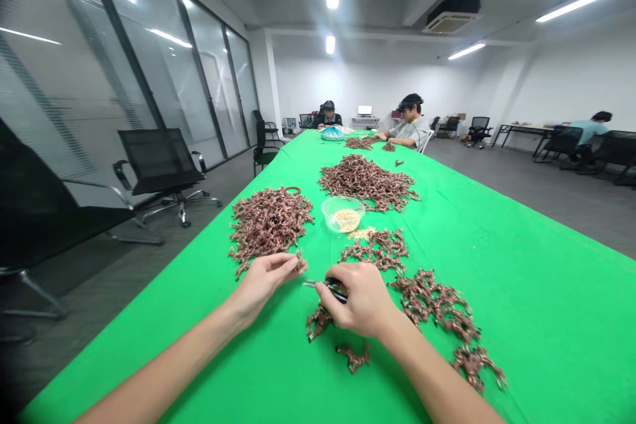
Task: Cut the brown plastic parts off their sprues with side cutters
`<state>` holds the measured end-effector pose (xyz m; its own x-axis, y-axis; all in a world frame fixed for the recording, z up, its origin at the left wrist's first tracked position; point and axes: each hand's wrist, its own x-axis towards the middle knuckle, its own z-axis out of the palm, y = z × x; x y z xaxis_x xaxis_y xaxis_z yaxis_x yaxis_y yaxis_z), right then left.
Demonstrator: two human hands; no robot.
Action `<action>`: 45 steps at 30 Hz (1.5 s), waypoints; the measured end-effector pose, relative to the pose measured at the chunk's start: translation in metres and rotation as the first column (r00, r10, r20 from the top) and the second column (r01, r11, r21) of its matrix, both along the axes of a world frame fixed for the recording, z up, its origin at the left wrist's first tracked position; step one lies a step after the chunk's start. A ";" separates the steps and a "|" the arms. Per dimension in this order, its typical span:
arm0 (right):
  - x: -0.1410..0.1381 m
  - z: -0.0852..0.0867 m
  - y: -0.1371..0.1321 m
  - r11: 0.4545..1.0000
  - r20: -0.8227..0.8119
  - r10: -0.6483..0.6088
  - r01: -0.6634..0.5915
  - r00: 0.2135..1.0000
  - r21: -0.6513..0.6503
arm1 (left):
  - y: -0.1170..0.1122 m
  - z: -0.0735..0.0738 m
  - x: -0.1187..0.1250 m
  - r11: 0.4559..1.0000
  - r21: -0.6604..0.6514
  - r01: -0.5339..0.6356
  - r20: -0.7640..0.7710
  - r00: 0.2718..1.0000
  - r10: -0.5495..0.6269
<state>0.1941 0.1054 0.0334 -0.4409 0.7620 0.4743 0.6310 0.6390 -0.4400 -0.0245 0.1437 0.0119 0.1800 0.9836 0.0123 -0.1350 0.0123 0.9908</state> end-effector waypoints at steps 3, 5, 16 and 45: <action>0.000 0.000 0.000 1.000 0.000 0.005 -0.005 1.000 -0.001 | -0.003 0.005 0.001 0.993 -0.106 0.043 0.170 0.985 -0.024; 0.001 -0.001 0.001 1.000 -0.001 0.001 -0.001 1.000 0.005 | -0.004 0.007 0.002 0.988 -0.142 0.054 0.231 0.973 -0.020; 0.001 -0.004 0.002 0.998 -0.032 -0.046 0.047 0.998 0.038 | -0.015 0.016 0.006 0.993 -0.048 0.104 0.170 0.981 -0.094; -0.002 -0.003 -0.001 0.995 -0.110 -0.089 0.092 0.990 0.026 | -0.024 0.020 0.011 0.989 0.030 0.146 0.051 0.988 -0.147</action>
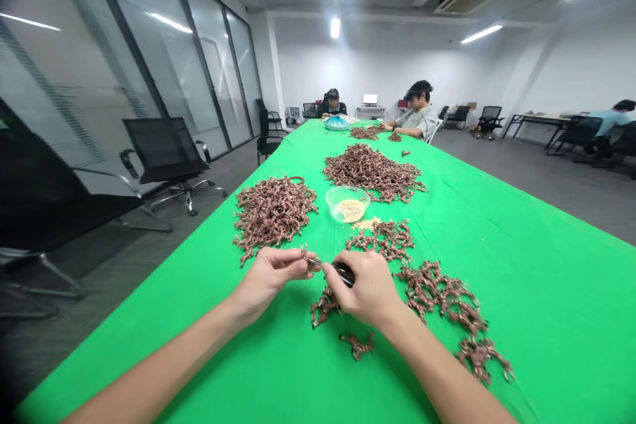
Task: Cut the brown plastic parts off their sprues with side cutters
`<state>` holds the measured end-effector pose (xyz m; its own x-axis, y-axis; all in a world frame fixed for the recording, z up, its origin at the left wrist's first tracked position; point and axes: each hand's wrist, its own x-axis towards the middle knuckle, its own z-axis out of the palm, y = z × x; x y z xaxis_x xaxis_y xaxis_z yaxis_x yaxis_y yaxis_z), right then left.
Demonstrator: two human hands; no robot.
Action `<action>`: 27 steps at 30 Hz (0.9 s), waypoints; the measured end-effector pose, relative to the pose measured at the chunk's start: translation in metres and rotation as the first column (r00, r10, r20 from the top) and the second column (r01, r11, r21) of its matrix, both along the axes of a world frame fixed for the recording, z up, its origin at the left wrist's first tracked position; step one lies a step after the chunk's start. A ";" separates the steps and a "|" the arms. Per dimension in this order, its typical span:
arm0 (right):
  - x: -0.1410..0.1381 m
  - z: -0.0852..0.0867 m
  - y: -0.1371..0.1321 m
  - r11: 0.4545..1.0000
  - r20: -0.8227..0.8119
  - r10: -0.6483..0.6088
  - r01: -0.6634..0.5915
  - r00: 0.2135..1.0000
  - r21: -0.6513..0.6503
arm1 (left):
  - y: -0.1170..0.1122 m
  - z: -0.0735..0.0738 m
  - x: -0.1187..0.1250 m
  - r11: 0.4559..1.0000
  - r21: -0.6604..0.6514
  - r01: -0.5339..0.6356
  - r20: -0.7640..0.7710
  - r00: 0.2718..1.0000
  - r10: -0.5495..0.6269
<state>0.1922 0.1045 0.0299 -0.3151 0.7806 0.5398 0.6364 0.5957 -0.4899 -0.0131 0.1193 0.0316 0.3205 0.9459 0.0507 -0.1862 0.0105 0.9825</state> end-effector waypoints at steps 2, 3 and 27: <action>0.000 0.001 -0.001 1.000 -0.007 0.012 -0.012 1.000 0.005 | 0.000 0.000 0.000 1.000 0.008 0.001 0.009 1.000 -0.001; 0.000 0.001 -0.001 1.000 -0.011 0.020 -0.020 1.000 0.007 | 0.000 0.000 -0.001 1.000 0.012 -0.001 0.015 1.000 0.001; -0.001 0.007 -0.005 0.996 -0.033 0.085 -0.086 0.996 -0.035 | -0.001 -0.001 -0.001 0.996 0.093 0.015 -0.012 1.000 -0.013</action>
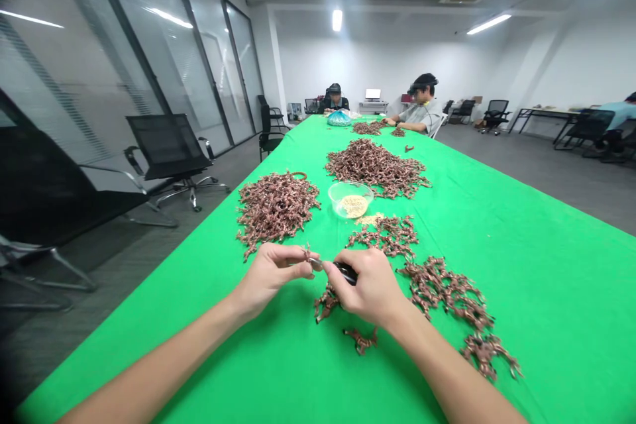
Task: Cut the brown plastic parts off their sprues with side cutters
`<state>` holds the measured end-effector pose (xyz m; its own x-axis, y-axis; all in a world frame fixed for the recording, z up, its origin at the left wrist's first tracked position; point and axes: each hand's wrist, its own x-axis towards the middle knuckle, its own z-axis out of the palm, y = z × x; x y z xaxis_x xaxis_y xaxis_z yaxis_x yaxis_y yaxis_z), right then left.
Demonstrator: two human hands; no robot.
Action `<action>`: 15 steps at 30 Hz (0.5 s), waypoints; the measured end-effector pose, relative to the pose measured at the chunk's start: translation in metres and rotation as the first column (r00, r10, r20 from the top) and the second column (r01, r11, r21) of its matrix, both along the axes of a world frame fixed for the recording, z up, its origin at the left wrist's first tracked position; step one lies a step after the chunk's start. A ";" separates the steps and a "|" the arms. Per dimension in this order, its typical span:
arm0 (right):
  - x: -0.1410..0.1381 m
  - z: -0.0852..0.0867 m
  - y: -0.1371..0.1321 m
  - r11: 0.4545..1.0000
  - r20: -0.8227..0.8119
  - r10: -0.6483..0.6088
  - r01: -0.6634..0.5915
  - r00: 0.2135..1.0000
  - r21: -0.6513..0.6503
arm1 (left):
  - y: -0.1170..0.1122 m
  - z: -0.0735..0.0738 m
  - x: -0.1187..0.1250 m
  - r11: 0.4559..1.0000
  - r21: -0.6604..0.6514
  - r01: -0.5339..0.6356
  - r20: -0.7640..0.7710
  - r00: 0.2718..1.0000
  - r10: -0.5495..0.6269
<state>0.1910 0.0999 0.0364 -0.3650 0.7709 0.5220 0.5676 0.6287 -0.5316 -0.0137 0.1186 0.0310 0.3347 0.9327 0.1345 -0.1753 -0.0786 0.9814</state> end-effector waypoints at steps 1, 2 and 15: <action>0.000 0.000 0.000 1.000 0.005 0.000 0.000 1.000 0.000 | -0.001 0.001 0.000 1.000 0.021 0.002 -0.017 1.000 -0.001; 0.001 0.001 0.000 1.000 0.008 -0.001 0.001 1.000 0.000 | -0.002 0.002 0.000 0.999 0.044 0.005 -0.038 0.999 -0.003; 0.001 0.003 0.001 0.999 0.003 -0.027 0.027 1.000 -0.016 | -0.008 0.005 0.002 0.992 0.122 -0.023 -0.119 0.992 0.038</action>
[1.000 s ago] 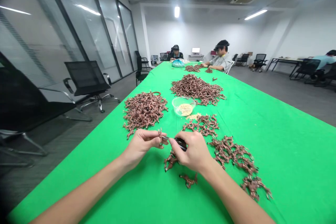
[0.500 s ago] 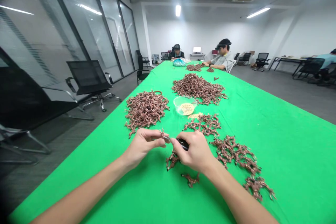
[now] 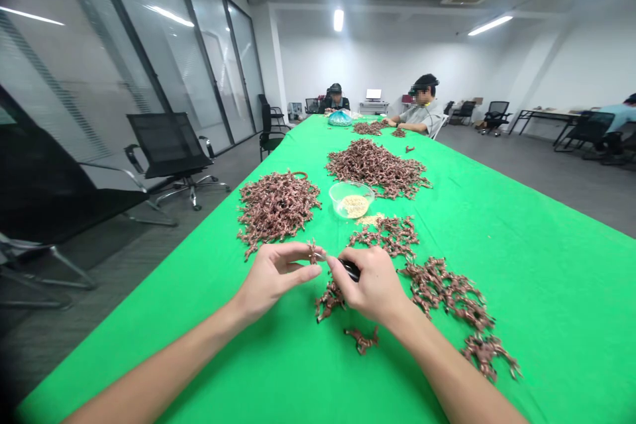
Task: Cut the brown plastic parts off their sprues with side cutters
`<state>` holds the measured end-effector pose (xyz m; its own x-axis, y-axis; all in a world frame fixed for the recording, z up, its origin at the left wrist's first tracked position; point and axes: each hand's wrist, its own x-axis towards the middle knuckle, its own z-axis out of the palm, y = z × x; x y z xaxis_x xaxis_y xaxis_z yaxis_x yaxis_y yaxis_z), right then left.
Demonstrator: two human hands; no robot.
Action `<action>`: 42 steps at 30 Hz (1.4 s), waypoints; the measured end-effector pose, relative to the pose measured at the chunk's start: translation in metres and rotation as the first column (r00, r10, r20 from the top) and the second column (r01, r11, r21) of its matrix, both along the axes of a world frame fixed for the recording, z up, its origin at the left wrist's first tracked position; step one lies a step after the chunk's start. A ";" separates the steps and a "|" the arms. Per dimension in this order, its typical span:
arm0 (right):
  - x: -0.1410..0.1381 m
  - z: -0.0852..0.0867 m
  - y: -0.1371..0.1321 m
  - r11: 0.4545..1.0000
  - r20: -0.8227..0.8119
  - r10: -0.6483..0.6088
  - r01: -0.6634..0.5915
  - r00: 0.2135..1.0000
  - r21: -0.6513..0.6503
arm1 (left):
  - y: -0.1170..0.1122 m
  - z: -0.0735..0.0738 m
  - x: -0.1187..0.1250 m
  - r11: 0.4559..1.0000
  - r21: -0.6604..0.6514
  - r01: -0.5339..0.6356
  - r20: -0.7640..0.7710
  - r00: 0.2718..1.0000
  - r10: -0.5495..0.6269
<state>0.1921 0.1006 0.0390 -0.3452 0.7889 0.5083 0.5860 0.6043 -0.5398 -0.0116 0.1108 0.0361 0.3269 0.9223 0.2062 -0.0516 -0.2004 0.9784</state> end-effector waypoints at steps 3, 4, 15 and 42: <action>0.000 -0.001 0.001 1.000 -0.006 -0.010 0.010 1.000 0.005 | 0.000 0.002 0.001 0.998 -0.056 0.002 0.029 1.000 0.000; 0.000 -0.002 0.001 1.000 -0.012 -0.017 0.017 1.000 0.005 | -0.001 0.003 0.001 0.997 -0.073 0.010 0.036 0.999 -0.007; 0.003 -0.012 0.006 0.969 0.015 -0.127 0.121 0.992 0.214 | 0.001 0.003 0.002 0.986 -0.140 -0.086 0.128 0.986 0.105; 0.006 -0.014 0.005 0.886 0.122 -0.144 0.073 0.982 0.457 | -0.002 0.008 -0.003 0.960 -0.268 0.084 0.020 0.996 -0.082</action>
